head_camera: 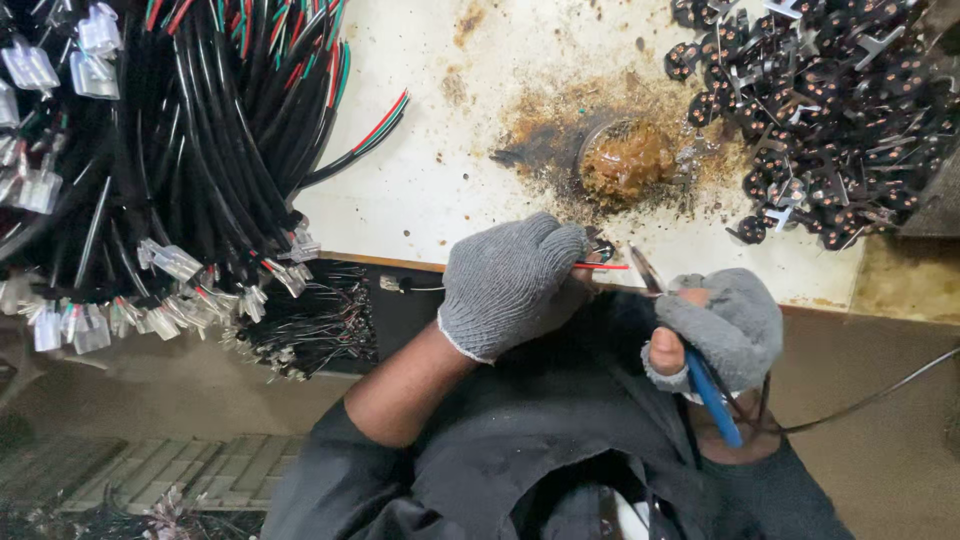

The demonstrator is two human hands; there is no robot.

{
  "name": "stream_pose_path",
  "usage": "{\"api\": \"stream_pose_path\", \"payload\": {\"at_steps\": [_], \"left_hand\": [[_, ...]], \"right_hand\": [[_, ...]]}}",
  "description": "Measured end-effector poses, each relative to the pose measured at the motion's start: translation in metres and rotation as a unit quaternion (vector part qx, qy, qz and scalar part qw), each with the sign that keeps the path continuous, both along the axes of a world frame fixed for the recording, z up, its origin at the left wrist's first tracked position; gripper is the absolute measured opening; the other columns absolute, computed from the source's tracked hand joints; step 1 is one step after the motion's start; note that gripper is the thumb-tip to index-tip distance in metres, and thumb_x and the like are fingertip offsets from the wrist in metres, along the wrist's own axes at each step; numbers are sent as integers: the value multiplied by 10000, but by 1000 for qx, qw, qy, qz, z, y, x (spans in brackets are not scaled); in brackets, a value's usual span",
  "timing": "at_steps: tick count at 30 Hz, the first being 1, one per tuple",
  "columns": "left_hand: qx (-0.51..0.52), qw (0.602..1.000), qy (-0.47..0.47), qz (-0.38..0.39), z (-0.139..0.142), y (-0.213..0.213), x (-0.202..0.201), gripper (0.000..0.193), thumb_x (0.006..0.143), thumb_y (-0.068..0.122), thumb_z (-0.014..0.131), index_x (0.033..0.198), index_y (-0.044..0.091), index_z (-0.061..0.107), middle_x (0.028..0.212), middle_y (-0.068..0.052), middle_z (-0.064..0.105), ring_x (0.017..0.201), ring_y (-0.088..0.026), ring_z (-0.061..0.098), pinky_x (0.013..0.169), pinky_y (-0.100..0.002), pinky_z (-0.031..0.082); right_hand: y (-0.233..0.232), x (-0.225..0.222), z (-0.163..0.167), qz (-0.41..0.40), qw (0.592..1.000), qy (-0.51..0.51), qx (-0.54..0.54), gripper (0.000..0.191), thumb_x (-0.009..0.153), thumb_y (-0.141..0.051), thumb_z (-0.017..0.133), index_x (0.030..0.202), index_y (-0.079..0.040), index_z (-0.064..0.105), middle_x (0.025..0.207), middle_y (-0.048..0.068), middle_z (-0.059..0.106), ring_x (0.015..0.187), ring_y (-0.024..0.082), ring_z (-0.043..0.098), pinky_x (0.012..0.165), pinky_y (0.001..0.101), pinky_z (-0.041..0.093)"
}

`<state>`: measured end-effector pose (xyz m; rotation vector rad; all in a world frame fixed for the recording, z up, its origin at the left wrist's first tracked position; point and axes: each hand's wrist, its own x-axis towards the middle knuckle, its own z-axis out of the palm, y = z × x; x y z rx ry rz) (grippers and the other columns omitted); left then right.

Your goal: The person tins the stripped ends of red and green wires at a workbench. They hold a soldering iron in one hand, dip wire ends into a flux paste on the table, and apply the iron to the wire tips one at a time, working through a bundle of wires.

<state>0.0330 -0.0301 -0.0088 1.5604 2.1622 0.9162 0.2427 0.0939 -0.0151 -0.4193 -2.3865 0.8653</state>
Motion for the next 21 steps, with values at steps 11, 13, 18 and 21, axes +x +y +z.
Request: {"api": "stream_pose_path", "payload": {"at_steps": [11,13,18,21], "left_hand": [[-3,1000,0,0,-1,0,1,203,813,280,745,887,166,596,809,-85,576,693,-313,631,570,-466,471],[-1,1000,0,-7,-1,0,0,203,811,290,752,886,172,604,800,-83,578,684,-309,631,561,-461,469],[0,1000,-20,-13,-2,0,-1,225,814,320,769,868,172,609,787,-74,587,687,-298,640,564,-448,476],[2,1000,-16,-9,-4,-1,1,198,830,307,764,866,180,616,790,-69,595,692,-295,644,570,-446,478]], "right_hand": [[6,-30,46,-80,896,45,-435,488,890,-471,786,1064,-78,557,825,58,732,760,139,729,709,283,593],[0,-26,28,-80,876,0,-476,360,965,-336,806,981,-19,636,838,102,732,783,176,707,726,298,569],[-2,-26,12,-56,983,-69,-159,338,917,-141,821,1082,-22,551,952,115,735,903,216,712,836,360,531],[-7,-39,17,-110,968,-68,-215,236,978,-81,806,1084,-68,595,920,85,715,888,195,719,840,326,569]]}}
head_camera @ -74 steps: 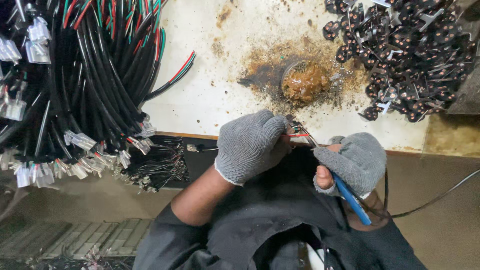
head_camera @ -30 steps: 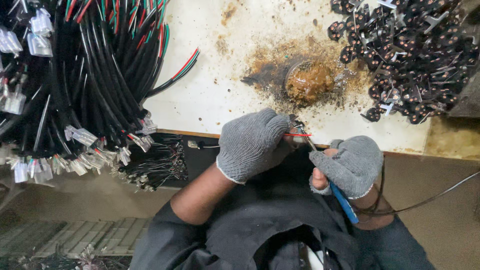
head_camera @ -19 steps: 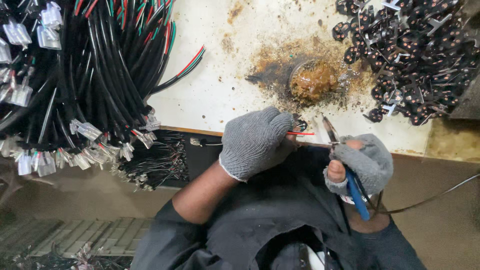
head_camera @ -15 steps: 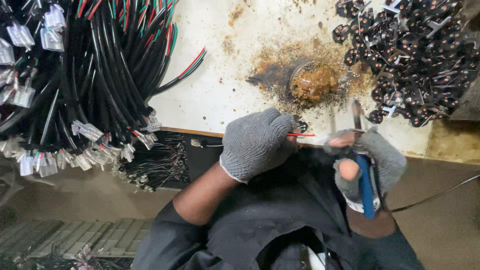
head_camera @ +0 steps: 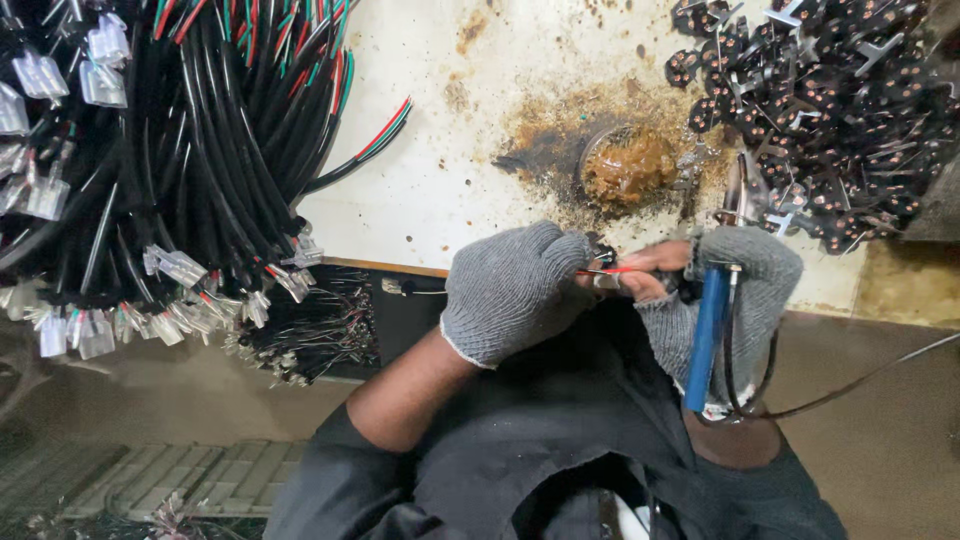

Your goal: The person tins the stripped ends of red and green wires at a workbench. They hold a soldering iron in one hand, dip wire ends into a flux paste on the table, and apply the iron to the wire tips one at a time, working through a bundle of wires.

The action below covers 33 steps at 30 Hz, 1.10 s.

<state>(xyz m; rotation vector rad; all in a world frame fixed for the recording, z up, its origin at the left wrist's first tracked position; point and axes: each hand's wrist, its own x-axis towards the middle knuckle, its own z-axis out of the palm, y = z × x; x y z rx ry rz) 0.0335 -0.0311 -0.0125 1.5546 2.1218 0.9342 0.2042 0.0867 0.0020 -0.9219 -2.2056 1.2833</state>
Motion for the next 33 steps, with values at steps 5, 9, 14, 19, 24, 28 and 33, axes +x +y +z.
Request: {"api": "stream_pose_path", "payload": {"at_steps": [5,9,14,19,24,28,33], "left_hand": [[-14,1000,6,1,-2,1,2,197,821,322,758,850,186,618,787,-69,601,687,-295,647,568,-453,480],[-6,1000,-2,-10,8,2,-3,209,831,319,745,883,171,606,790,-85,604,693,-311,648,572,-453,482],[-1,981,-189,-48,30,-9,-19,226,874,208,598,1091,147,594,765,-87,652,720,-320,687,652,-436,524],[-93,935,-328,-100,36,-9,-24,170,989,225,512,1119,141,583,767,-78,711,757,-326,726,681,-434,544],[-111,927,-338,-117,35,-6,-23,168,1006,300,582,1096,162,612,776,-67,707,746,-306,747,656,-421,540],[-77,946,-300,-94,32,-7,-18,164,1008,298,641,1069,147,631,815,-97,695,783,-333,712,669,-415,538],[-22,954,-297,-40,27,-11,-9,142,980,249,693,1042,128,653,882,-109,682,831,-317,711,714,-400,544]], "right_hand": [[-4,-6,-1,-18,995,89,-47,377,888,-116,785,1072,-20,470,881,45,689,830,156,697,811,297,572],[-7,4,-9,-13,998,36,-58,204,966,-36,798,1051,-70,615,906,102,717,829,197,721,791,305,591],[-11,8,-17,-26,994,88,-51,491,1025,-68,809,1235,-51,366,951,129,731,878,193,747,811,287,623],[-8,13,-22,0,986,153,-59,613,971,-118,826,1272,-115,292,919,150,735,840,206,747,788,294,616],[-9,22,-26,2,986,150,-77,621,969,-117,838,1260,-129,289,929,158,737,845,215,749,784,296,615],[-9,24,-25,-56,982,95,-154,359,926,-163,834,1123,-89,543,907,150,754,760,210,714,713,305,581],[-5,22,-16,59,992,107,-38,592,842,-299,840,1213,-62,444,994,107,715,929,192,692,854,316,565]]}}
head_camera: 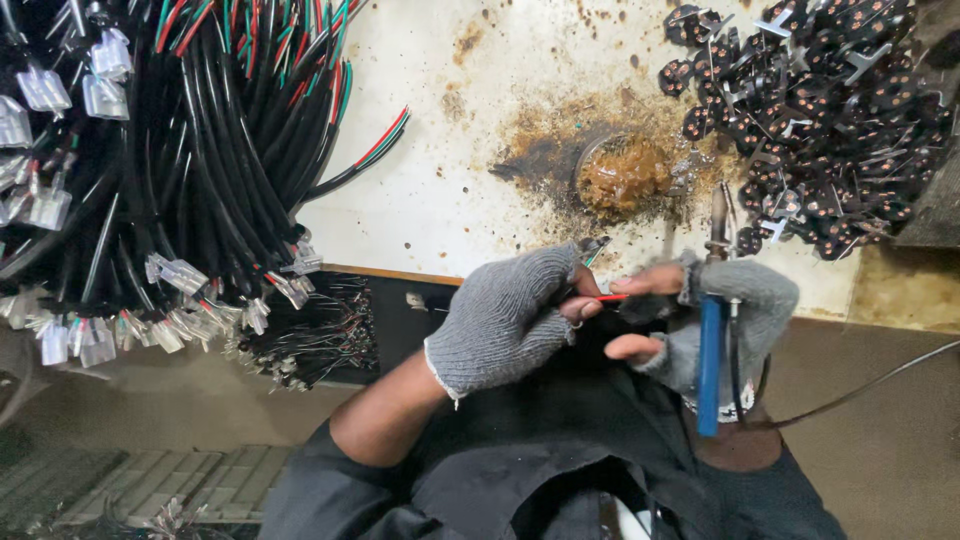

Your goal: The person tins the stripped ends of red and green wires at a workbench. They hold a soldering iron in one hand, dip wire ends into a flux paste on the table, and apply the iron to the wire tips one at a time, working through a bundle of wires.

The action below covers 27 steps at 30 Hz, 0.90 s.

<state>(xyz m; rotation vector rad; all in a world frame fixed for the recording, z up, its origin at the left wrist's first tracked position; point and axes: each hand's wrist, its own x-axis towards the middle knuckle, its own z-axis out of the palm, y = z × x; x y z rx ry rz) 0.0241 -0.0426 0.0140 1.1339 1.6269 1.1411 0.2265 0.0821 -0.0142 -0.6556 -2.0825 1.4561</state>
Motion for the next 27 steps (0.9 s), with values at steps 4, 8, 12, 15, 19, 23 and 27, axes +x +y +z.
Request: {"api": "stream_pose_path", "payload": {"at_steps": [4,8,12,15,19,23,27], "left_hand": [[58,997,-37,20,-3,-1,1,126,992,219,682,1060,118,651,956,-95,686,893,-303,729,781,-374,574],[39,999,-5,4,-4,-1,1,146,953,248,722,1003,125,663,910,-90,666,850,-304,709,742,-380,552],[32,998,38,-32,-6,-1,-2,126,930,226,661,991,122,624,905,-95,616,852,-340,670,727,-433,506],[23,996,69,-55,-8,-2,-2,145,868,229,649,951,123,596,912,-106,601,836,-365,651,701,-463,483],[32,997,50,-57,-11,-2,-1,102,910,228,647,932,147,589,929,-89,605,866,-335,669,741,-435,523],[49,996,75,-16,-15,-3,1,163,888,240,719,984,131,645,928,-113,610,864,-350,666,712,-436,519],[67,995,76,17,-17,-4,5,191,876,228,760,981,118,647,941,-124,616,868,-349,669,720,-424,530]], "right_hand": [[-4,1,-3,18,997,-59,-40,447,892,-194,848,1186,-66,537,1015,109,741,951,199,718,874,311,572],[-10,5,-23,-37,999,31,-3,442,917,-211,814,1066,-34,437,947,35,729,883,136,718,816,254,577],[-6,21,-34,19,988,-117,-103,133,914,-141,800,980,-45,736,878,51,716,812,173,677,748,269,542],[-4,26,-36,16,986,-126,-112,112,929,-129,785,970,-36,738,870,52,708,791,173,673,728,272,538],[-10,18,-33,-18,996,-87,-24,187,914,-87,810,1028,-60,664,861,83,731,786,180,705,740,286,565],[-16,6,-28,-29,997,72,-28,602,988,-73,817,1304,-137,308,979,125,739,893,193,761,800,288,625],[-10,2,-23,-16,999,12,-38,669,896,-15,800,1273,-139,261,959,183,732,820,249,752,738,335,627]]}}
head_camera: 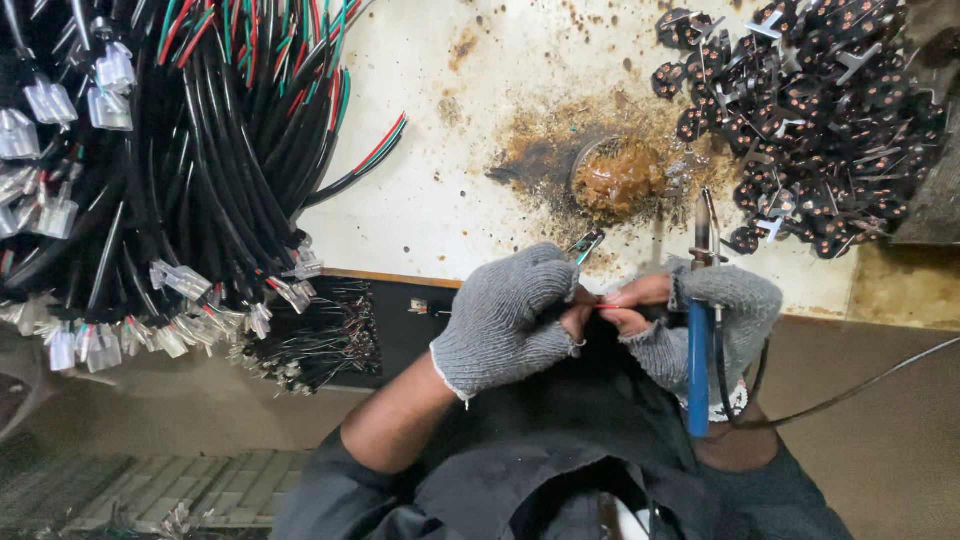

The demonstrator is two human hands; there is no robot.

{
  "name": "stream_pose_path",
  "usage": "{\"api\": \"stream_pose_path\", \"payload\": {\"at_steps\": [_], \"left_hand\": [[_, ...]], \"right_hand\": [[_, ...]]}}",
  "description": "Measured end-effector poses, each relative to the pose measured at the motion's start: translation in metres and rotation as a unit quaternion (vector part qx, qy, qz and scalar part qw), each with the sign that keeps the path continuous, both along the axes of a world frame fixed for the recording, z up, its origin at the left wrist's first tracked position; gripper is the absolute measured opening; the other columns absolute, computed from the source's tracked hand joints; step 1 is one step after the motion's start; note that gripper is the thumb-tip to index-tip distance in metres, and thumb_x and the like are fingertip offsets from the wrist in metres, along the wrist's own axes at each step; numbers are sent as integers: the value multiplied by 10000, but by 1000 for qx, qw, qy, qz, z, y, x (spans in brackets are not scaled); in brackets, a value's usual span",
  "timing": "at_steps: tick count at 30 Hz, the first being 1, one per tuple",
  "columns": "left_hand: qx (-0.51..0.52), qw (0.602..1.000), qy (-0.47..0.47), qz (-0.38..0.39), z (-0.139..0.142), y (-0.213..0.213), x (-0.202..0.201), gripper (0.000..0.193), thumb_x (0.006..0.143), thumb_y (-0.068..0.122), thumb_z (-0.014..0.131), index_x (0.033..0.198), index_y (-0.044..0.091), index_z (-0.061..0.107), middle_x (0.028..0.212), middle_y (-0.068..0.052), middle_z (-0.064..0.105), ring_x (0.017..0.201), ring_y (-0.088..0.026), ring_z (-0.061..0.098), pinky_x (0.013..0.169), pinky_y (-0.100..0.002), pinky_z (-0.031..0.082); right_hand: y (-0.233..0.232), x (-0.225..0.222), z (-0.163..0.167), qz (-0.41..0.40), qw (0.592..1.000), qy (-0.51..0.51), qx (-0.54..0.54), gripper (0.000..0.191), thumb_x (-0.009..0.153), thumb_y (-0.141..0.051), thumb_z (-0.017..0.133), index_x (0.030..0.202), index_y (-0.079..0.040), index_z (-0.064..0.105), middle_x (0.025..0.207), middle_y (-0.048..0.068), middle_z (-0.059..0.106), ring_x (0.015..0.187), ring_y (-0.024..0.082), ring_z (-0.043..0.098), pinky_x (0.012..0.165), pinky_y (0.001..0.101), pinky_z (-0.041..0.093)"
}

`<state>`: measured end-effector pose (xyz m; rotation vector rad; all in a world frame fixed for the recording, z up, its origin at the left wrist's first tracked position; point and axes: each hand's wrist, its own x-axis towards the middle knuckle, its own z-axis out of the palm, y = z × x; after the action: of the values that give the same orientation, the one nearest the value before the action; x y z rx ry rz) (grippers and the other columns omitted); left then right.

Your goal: The person tins the stripped ends of red and green wires at a workbench. They hold a soldering iron in one hand, dip wire ends into a flux paste on the table, and apply the iron to the wire tips one at a time, working through a bundle of wires.

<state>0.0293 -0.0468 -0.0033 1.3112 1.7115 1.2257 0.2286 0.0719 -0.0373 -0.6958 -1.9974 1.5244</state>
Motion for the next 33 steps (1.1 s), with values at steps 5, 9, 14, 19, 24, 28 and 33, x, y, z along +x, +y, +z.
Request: {"api": "stream_pose_path", "payload": {"at_steps": [5,9,14,19,24,28,33], "left_hand": [[26,999,-24,5,-2,1,-1,237,856,241,781,1009,110,656,938,-126,619,859,-350,661,714,-420,530],[-4,999,-33,-18,-2,1,-4,159,883,225,764,986,143,674,913,-90,620,858,-322,668,720,-408,525],[7,1000,-1,-7,0,1,2,151,878,248,763,983,152,715,906,-81,633,873,-320,669,727,-420,525],[-54,996,65,20,-3,8,11,140,824,319,796,859,186,772,811,-69,664,801,-296,688,675,-424,524],[-56,993,99,40,-5,9,15,144,818,344,802,852,205,792,792,-69,663,761,-283,680,639,-413,516],[-55,988,131,55,-8,9,21,143,789,352,815,816,213,794,745,-57,652,723,-270,672,608,-409,503],[-16,984,165,68,-7,12,26,122,775,312,835,775,207,772,706,-51,636,690,-276,650,588,-418,483]], "right_hand": [[2,2,3,14,999,26,-33,653,938,-40,793,1293,-154,256,926,139,733,823,212,751,751,305,614],[7,5,4,24,997,10,-70,622,950,-11,795,1278,-145,285,952,124,718,910,214,736,841,333,607],[34,7,8,183,966,-173,57,540,814,158,778,1099,-193,484,918,242,722,890,340,703,827,441,572],[32,0,14,108,993,-43,-34,492,877,-111,807,1141,-130,393,936,66,729,867,168,702,817,295,553],[23,-9,13,39,997,21,-66,543,872,-211,828,1163,-52,398,917,23,706,850,106,685,800,241,535],[26,-6,19,41,996,-46,61,413,830,-160,850,1073,-41,538,868,58,718,793,146,637,849,287,465],[22,-1,31,23,995,-91,-17,208,816,-151,881,892,-69,706,736,73,715,683,153,651,712,272,502]]}}
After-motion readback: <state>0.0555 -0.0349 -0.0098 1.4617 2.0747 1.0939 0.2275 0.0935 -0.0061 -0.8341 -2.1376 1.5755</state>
